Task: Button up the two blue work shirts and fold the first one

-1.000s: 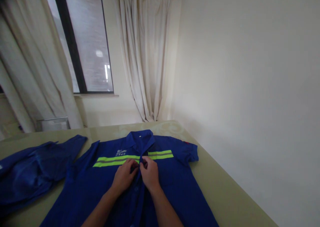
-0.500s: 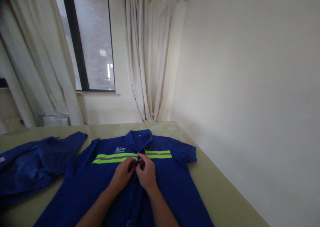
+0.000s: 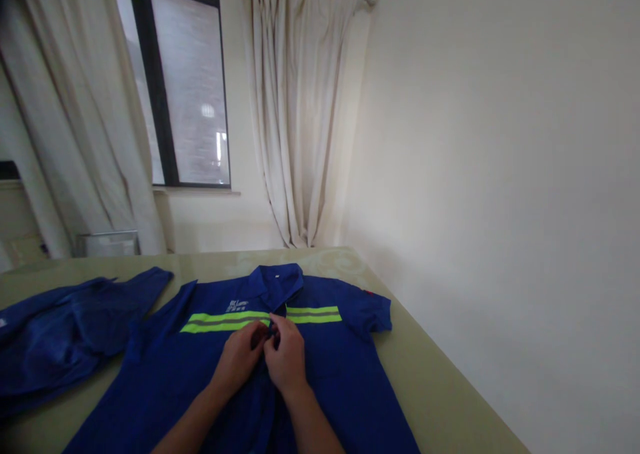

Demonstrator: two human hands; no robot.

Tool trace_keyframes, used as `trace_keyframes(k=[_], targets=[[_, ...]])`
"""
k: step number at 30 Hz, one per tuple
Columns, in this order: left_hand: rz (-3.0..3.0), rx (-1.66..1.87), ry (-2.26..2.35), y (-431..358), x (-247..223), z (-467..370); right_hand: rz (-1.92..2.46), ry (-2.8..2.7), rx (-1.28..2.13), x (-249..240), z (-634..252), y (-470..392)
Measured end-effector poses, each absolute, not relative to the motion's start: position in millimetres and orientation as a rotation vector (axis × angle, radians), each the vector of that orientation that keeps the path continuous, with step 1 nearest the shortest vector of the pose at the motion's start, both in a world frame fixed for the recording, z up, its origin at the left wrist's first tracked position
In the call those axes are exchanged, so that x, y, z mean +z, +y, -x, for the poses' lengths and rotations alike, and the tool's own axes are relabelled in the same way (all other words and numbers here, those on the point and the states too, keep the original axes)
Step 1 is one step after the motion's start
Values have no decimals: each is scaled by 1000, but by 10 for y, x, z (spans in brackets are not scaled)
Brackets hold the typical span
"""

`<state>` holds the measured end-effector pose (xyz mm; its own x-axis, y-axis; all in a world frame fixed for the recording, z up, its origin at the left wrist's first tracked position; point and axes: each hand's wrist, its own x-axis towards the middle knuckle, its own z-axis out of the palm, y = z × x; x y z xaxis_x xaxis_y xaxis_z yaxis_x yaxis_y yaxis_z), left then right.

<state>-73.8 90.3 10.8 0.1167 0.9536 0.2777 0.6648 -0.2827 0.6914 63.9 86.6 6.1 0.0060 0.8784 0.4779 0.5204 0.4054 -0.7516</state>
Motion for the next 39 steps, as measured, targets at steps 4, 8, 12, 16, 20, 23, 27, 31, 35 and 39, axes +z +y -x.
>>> trace_keyframes(k=[4, 8, 12, 16, 20, 23, 27, 31, 35, 39], targets=[[-2003, 987, 1605, 922, 112, 737, 1209, -1679, 425, 92, -606, 862], [-2024, 1013, 1588, 946, 71, 760, 1240, -1706, 434, 97, -567, 865], [-2054, 1024, 1584, 961, 27, 778, 1257, -1722, 446, 80, -554, 863], [-2095, 1060, 1549, 945, 24, 780, 1239, -1735, 488, 56, -570, 865], [-2097, 1067, 1555, 928, 42, 779, 1217, -1722, 556, 65, -591, 890], [-2099, 1068, 1581, 930, 48, 771, 1180, -1679, 572, 75, -617, 928], [-2092, 1132, 1559, 929, 64, 754, 1125, -1605, 623, 31, -655, 989], [-2027, 1164, 1496, 926, 100, 757, 1117, -1582, 632, -28, -656, 1010], [-1936, 1143, 1495, 950, 95, 786, 1140, -1600, 656, -34, -627, 991], [-1916, 1140, 1493, 991, 54, 807, 1168, -1635, 660, -11, -608, 967]])
